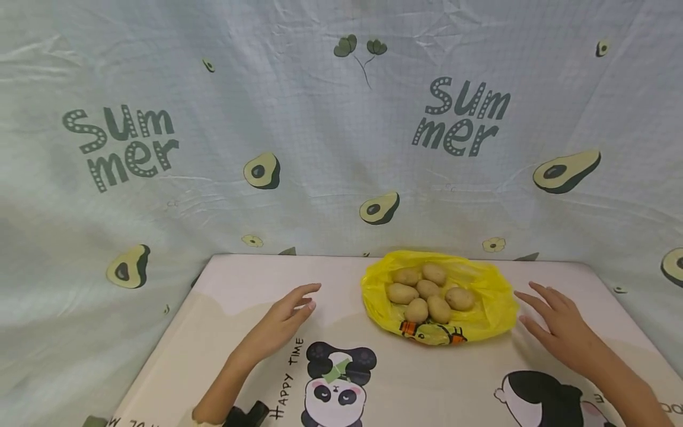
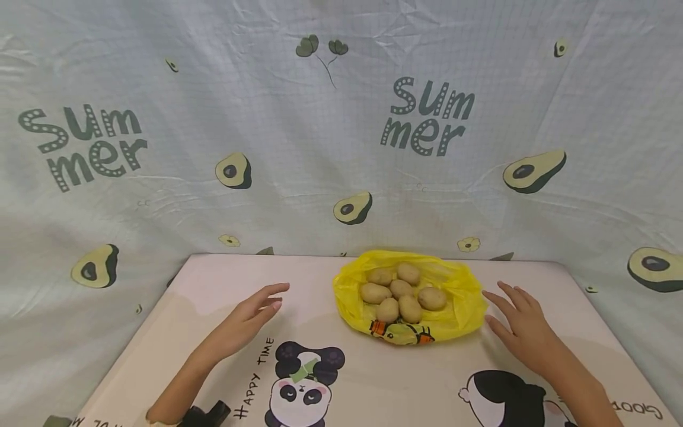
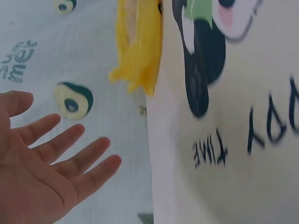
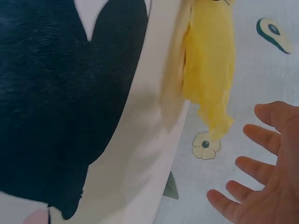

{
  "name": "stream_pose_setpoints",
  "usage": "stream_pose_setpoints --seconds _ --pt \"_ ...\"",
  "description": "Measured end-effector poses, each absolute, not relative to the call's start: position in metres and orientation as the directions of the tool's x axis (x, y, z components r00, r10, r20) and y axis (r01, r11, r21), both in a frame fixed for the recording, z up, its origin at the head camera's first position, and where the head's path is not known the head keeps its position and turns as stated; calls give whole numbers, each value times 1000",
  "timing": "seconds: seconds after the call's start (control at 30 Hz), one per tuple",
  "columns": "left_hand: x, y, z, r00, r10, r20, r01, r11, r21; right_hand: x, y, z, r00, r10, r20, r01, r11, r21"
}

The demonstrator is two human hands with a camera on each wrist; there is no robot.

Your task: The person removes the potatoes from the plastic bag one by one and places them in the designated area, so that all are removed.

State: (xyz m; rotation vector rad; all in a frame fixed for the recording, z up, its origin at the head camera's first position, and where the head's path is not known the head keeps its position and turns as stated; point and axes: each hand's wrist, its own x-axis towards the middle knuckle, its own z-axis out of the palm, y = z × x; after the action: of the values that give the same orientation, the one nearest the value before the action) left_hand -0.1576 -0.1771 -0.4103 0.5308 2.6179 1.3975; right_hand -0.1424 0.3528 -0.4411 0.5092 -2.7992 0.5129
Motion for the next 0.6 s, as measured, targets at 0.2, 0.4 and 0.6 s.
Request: stream_pose_setpoints --seconds 0.2,0.4,0.6 --pt "-158 -156 -413 -854 519 33 268 385 883 -158 355 -432 -912 -304 276 -395 834 -386" --pt "-157 -136 -409 -801 599 -22 199 300 933 -176 362 -419 -918 -355 174 -395 804 -444" --pt "-159 -115 -407 -733 679 -32 173 231 957 -201 367 -415 -922 -388 -4 -328 785 -525"
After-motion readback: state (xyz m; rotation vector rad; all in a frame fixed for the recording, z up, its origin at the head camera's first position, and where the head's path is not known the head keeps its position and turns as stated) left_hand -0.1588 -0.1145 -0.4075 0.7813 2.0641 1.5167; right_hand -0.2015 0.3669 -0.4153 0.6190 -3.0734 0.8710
